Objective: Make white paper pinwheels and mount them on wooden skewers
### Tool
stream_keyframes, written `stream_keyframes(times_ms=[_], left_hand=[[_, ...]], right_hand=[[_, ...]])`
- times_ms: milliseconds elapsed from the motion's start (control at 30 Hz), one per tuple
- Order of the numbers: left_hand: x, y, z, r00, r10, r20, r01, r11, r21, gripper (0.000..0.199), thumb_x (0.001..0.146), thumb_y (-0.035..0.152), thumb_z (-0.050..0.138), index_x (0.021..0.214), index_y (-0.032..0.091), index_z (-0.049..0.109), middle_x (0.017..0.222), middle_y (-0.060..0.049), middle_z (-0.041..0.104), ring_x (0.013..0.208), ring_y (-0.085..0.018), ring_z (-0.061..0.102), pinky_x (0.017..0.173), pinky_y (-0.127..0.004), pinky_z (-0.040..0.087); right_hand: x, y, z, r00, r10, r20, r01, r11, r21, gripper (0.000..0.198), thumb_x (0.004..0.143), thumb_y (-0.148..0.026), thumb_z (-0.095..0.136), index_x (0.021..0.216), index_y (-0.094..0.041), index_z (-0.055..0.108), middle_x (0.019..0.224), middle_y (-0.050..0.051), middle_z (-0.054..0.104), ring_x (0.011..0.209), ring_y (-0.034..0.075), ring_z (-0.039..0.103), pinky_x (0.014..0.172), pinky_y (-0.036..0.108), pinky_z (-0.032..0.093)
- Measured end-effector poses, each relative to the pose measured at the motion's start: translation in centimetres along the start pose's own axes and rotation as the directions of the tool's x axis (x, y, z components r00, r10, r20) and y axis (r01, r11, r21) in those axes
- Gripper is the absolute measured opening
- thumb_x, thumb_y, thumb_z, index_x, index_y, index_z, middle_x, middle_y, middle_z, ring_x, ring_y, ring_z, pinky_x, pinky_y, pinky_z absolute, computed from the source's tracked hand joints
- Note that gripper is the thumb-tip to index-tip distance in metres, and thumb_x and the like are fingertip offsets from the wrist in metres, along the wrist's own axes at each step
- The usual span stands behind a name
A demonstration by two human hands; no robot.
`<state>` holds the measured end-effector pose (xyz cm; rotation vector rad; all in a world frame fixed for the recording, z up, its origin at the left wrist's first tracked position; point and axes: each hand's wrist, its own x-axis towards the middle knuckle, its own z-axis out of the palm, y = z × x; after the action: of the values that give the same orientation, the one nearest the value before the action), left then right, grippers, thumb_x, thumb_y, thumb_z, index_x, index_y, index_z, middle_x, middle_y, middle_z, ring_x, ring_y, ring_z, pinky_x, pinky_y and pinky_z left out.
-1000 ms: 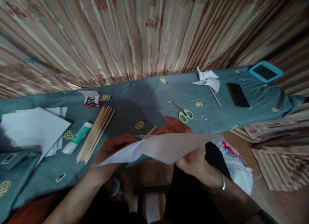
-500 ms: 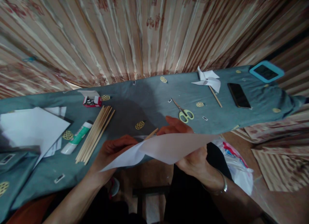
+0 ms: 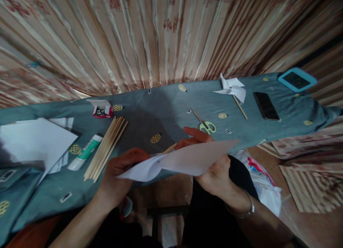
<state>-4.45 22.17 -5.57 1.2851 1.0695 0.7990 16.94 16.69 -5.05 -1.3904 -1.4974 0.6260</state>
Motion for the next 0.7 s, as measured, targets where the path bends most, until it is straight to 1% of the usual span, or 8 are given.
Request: stream_keyframes(times_ms=[100,200,267,333,433,533,700], left_hand=[[-0.3,0.1,0.1,0.994,0.086,-0.071,-0.079,0.993,0.091,0.008,0.068,0.033,0.077,0.064,0.026,0.076,0.068,-0.002,0.068,0.063,-0.018,0.06,0.057,-0.026,0.048],[-0.4,0.1,0.1,0.979,0.175,-0.103,-0.15,0.965,0.217,0.012,0.071,0.032,0.075,0.059,0.029,0.074,0.068,0.0,0.068,0.059,-0.016,0.057,0.061,-0.027,0.049],[-0.4,0.2,0.1,0.972,0.215,-0.098,-0.181,0.944,0.275,0.015,0.072,0.028,0.071,0.057,0.03,0.074,0.067,0.0,0.067,0.058,-0.016,0.055,0.064,-0.028,0.05],[-0.4,0.3,0.0,0.973,0.214,-0.086,-0.181,0.939,0.294,0.015,0.071,0.026,0.07,0.058,0.029,0.075,0.065,0.0,0.066,0.058,-0.016,0.056,0.064,-0.027,0.049],[-0.3,0.1,0.0,0.981,0.179,-0.073,-0.15,0.944,0.295,0.016,0.071,0.027,0.07,0.056,0.026,0.074,0.064,-0.001,0.065,0.06,-0.017,0.057,0.061,-0.027,0.047],[-0.2,-0.2,0.1,0.987,0.147,-0.069,-0.122,0.95,0.287,0.02,0.073,0.028,0.068,0.053,0.024,0.072,0.065,-0.003,0.064,0.061,-0.017,0.057,0.058,-0.026,0.046],[-0.2,-0.4,0.5,0.99,0.127,-0.063,-0.107,0.96,0.258,0.019,0.078,0.033,0.068,0.064,0.024,0.076,0.063,-0.001,0.063,0.056,-0.014,0.054,0.058,-0.025,0.046]], right_hand=[[0.4,-0.3,0.2,0.994,0.089,-0.058,-0.081,0.99,0.119,0.053,0.077,-0.019,0.07,0.128,-0.027,0.057,0.092,0.002,0.077,0.08,0.02,0.074,0.07,0.031,0.062],[0.8,-0.2,0.5,0.981,0.189,-0.031,-0.178,0.958,0.227,0.049,0.075,-0.024,0.075,0.122,-0.025,0.061,0.093,0.003,0.078,0.078,0.02,0.074,0.067,0.031,0.062],[1.1,0.0,0.6,0.975,0.224,0.004,-0.215,0.932,0.291,0.044,0.075,-0.026,0.077,0.117,-0.024,0.063,0.092,0.003,0.078,0.078,0.02,0.075,0.067,0.03,0.062],[1.4,0.3,0.8,0.972,0.231,0.032,-0.228,0.915,0.333,0.042,0.075,-0.026,0.077,0.115,-0.023,0.063,0.094,0.003,0.078,0.081,0.019,0.075,0.07,0.03,0.063],[1.7,1.0,0.9,0.97,0.232,0.077,-0.244,0.903,0.353,0.042,0.075,-0.025,0.077,0.116,-0.022,0.064,0.099,0.005,0.078,0.084,0.019,0.075,0.072,0.03,0.063],[2.0,1.9,0.9,0.961,0.236,0.147,-0.275,0.884,0.377,0.044,0.076,-0.03,0.078,0.117,-0.022,0.064,0.099,0.005,0.078,0.084,0.019,0.075,0.071,0.031,0.063],[2.3,2.7,1.0,0.947,0.263,0.184,-0.314,0.877,0.363,0.043,0.076,-0.038,0.08,0.113,-0.024,0.065,0.093,0.002,0.077,0.079,0.018,0.074,0.07,0.031,0.063]])
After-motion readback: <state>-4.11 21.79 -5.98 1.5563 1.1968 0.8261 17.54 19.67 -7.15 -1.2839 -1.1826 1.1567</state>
